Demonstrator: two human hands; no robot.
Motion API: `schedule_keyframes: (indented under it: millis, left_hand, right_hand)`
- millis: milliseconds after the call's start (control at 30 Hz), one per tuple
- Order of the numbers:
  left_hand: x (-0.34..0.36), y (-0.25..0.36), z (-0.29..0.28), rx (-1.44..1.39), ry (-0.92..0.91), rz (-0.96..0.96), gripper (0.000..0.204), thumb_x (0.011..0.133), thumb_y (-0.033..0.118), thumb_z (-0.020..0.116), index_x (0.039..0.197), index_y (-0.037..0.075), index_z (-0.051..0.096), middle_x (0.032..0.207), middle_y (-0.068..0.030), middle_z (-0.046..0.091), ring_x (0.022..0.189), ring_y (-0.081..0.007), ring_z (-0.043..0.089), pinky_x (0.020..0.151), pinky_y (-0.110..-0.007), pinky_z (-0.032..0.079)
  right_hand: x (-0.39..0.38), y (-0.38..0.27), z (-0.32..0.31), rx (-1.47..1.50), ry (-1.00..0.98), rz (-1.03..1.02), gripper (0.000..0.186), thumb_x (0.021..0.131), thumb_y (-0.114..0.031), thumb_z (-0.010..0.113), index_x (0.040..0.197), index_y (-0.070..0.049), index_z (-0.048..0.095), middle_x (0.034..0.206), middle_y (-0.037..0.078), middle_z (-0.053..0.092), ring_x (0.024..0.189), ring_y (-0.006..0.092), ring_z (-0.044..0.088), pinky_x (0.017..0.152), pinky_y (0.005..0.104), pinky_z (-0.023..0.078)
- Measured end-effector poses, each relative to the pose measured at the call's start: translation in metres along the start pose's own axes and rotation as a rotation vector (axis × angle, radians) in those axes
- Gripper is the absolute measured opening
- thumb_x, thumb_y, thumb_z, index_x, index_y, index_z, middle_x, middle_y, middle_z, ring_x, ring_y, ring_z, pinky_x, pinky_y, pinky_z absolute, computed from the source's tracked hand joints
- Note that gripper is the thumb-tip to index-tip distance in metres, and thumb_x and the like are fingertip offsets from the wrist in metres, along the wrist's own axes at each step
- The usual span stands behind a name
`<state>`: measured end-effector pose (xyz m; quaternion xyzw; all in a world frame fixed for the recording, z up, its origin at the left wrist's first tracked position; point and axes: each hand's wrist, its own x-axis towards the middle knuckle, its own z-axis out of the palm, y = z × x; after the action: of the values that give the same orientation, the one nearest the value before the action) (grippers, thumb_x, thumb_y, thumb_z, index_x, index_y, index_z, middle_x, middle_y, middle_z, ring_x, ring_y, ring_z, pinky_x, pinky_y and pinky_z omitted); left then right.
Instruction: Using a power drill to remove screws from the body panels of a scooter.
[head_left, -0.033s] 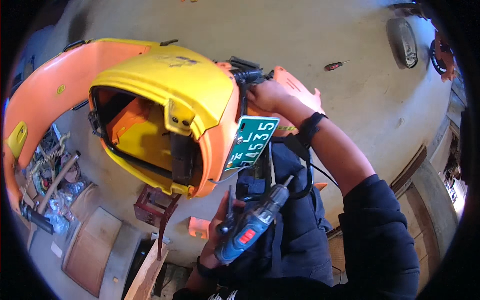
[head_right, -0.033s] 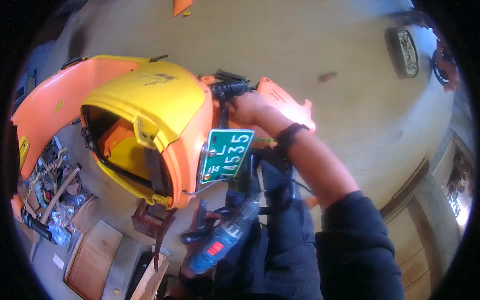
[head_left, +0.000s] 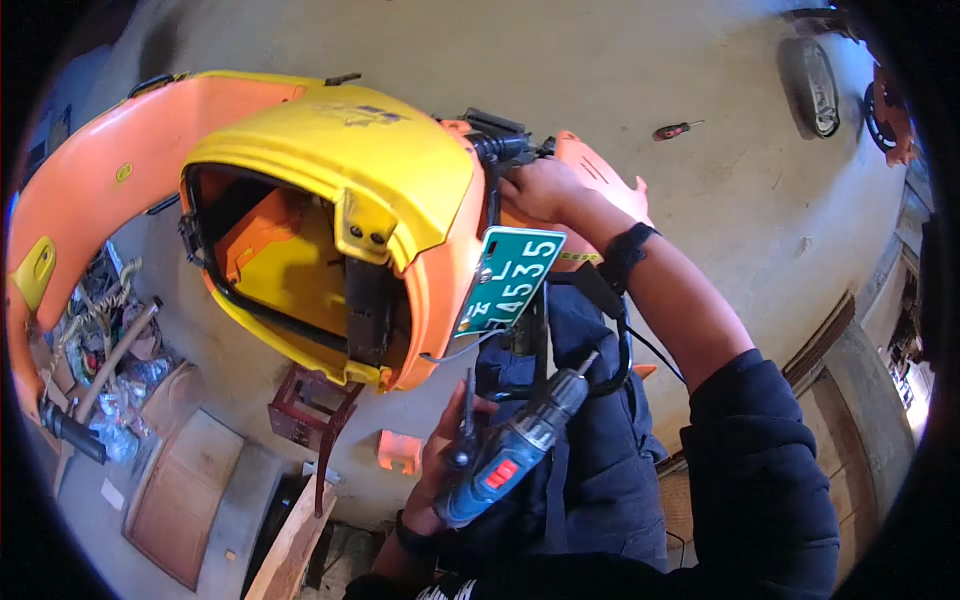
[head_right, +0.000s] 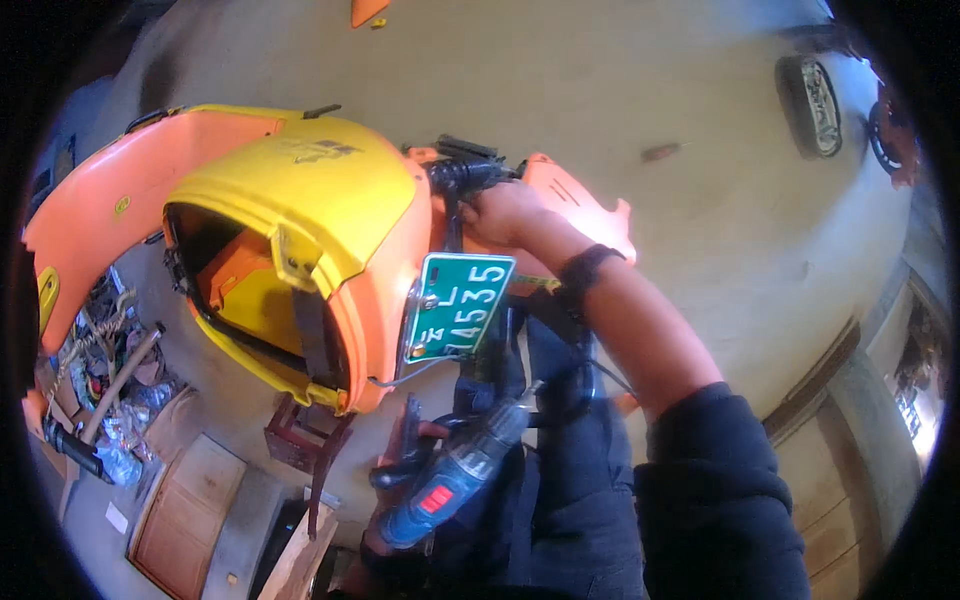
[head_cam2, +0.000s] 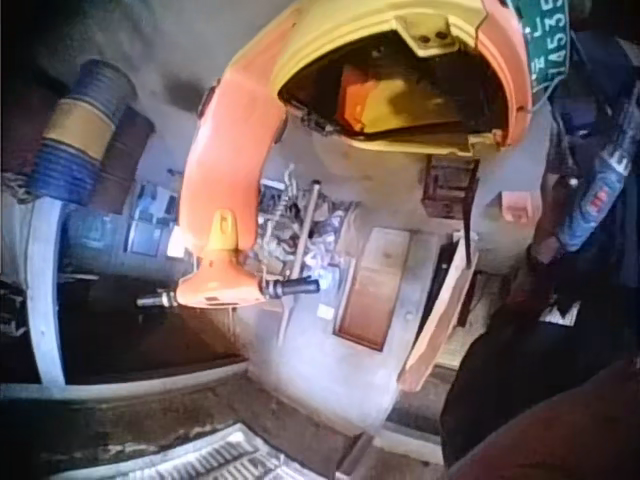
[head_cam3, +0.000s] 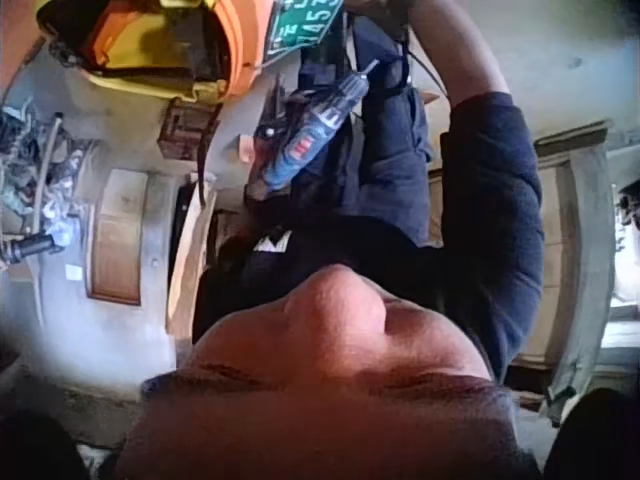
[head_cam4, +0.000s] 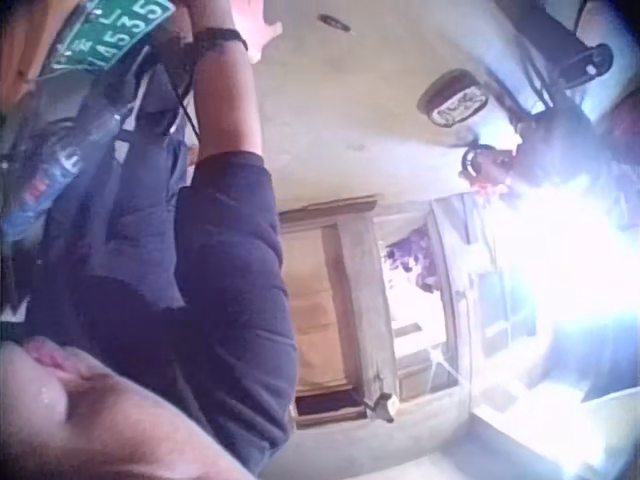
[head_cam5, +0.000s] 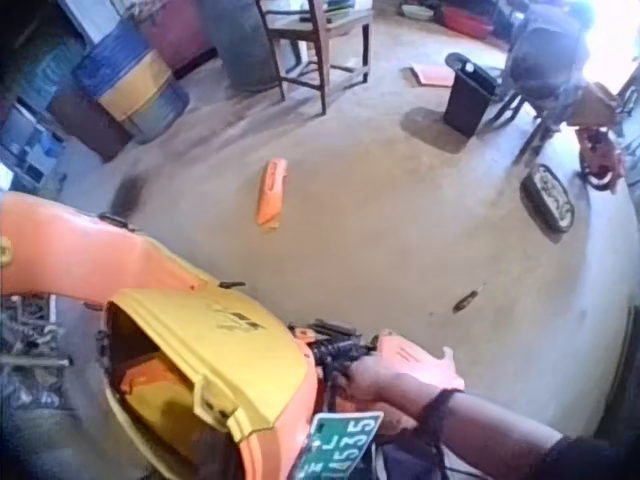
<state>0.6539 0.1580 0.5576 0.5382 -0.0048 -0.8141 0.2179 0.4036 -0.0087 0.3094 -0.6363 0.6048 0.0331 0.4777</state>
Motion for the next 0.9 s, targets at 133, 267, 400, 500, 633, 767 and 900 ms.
schedule_keyframes:
  millis: [133, 267, 400, 500, 633, 767, 900]
  left_hand:
    - [-0.005, -0.024, -0.018, 0.061, -0.045, 0.010, 0.071, 0.092, 0.010, 0.060, 0.154, 0.014, 0.025, 0.131, -0.0132, 0.045, 0.113, -0.0256, 0.057, 0.101, -0.038, 0.049]
    - [-0.004, -0.062, -0.019, 0.063, 0.052, -0.077, 0.075, 0.083, 0.000, 0.068, 0.149, 0.008, 0.034, 0.126, -0.0137, 0.049, 0.113, -0.0289, 0.054, 0.097, -0.039, 0.048]
    - [-0.013, -0.063, -0.002, -0.112, 0.021, 0.021, 0.072, 0.074, -0.004, 0.076, 0.140, -0.001, 0.046, 0.126, -0.0148, 0.055, 0.113, -0.0335, 0.054, 0.092, -0.041, 0.047]
    - [-0.020, -0.065, -0.019, 0.045, 0.082, -0.157, 0.066, 0.077, -0.003, 0.073, 0.139, 0.000, 0.047, 0.135, -0.0161, 0.051, 0.114, -0.0343, 0.054, 0.097, -0.041, 0.044]
    - [-0.040, -0.092, -0.044, 0.448, -0.106, 0.306, 0.061, 0.081, 0.004, 0.069, 0.138, 0.002, 0.049, 0.136, -0.0170, 0.051, 0.107, -0.0323, 0.055, 0.093, -0.042, 0.041]
    - [-0.027, -0.060, -0.021, 0.698, -0.131, 0.714, 0.071, 0.080, 0.007, 0.069, 0.145, 0.016, 0.043, 0.105, -0.0115, 0.056, 0.090, -0.0312, 0.053, 0.081, -0.042, 0.038]
    - [-0.048, -0.061, -0.015, 0.584, -0.224, 0.534, 0.077, 0.079, 0.008, 0.070, 0.149, 0.020, 0.040, 0.079, -0.0087, 0.055, 0.072, -0.0291, 0.052, 0.074, -0.040, 0.038]
  right_hand:
    - [-0.014, -0.014, -0.004, 0.009, -0.133, 0.044, 0.061, 0.099, -0.051, 0.033, 0.089, -0.007, 0.074, 0.091, 0.021, 0.070, 0.090, 0.0406, 0.066, 0.086, 0.0501, 0.050]
    - [-0.020, -0.015, 0.000, -0.008, -0.083, 0.010, 0.055, 0.100, -0.048, 0.035, 0.092, -0.007, 0.071, 0.086, 0.023, 0.069, 0.085, 0.0413, 0.066, 0.078, 0.0523, 0.051]
    - [-0.023, -0.028, 0.006, -0.110, -0.119, 0.039, 0.042, 0.093, -0.042, 0.048, 0.107, -0.007, 0.065, 0.086, 0.023, 0.069, 0.081, 0.0422, 0.066, 0.072, 0.0518, 0.052]
    - [-0.028, -0.053, -0.007, -0.226, -0.228, -0.028, 0.036, 0.089, -0.037, 0.057, 0.105, -0.007, 0.068, 0.091, 0.018, 0.071, 0.086, 0.0335, 0.070, 0.076, 0.0457, 0.053]
    - [-0.017, 0.015, 0.069, -0.233, 0.098, 0.006, 0.031, 0.082, -0.038, 0.065, 0.095, -0.011, 0.074, 0.091, 0.013, 0.072, 0.087, 0.0300, 0.070, 0.079, 0.0427, 0.053]
    - [-0.019, 0.028, 0.083, -0.289, 0.146, 0.033, 0.030, 0.085, -0.038, 0.061, 0.089, -0.011, 0.072, 0.090, 0.014, 0.071, 0.085, 0.0313, 0.069, 0.077, 0.0446, 0.053]
    - [-0.058, -0.015, 0.074, -0.321, -0.029, 0.062, 0.029, 0.089, -0.036, 0.056, 0.089, -0.009, 0.067, 0.089, 0.015, 0.070, 0.083, 0.0333, 0.068, 0.073, 0.0468, 0.052]
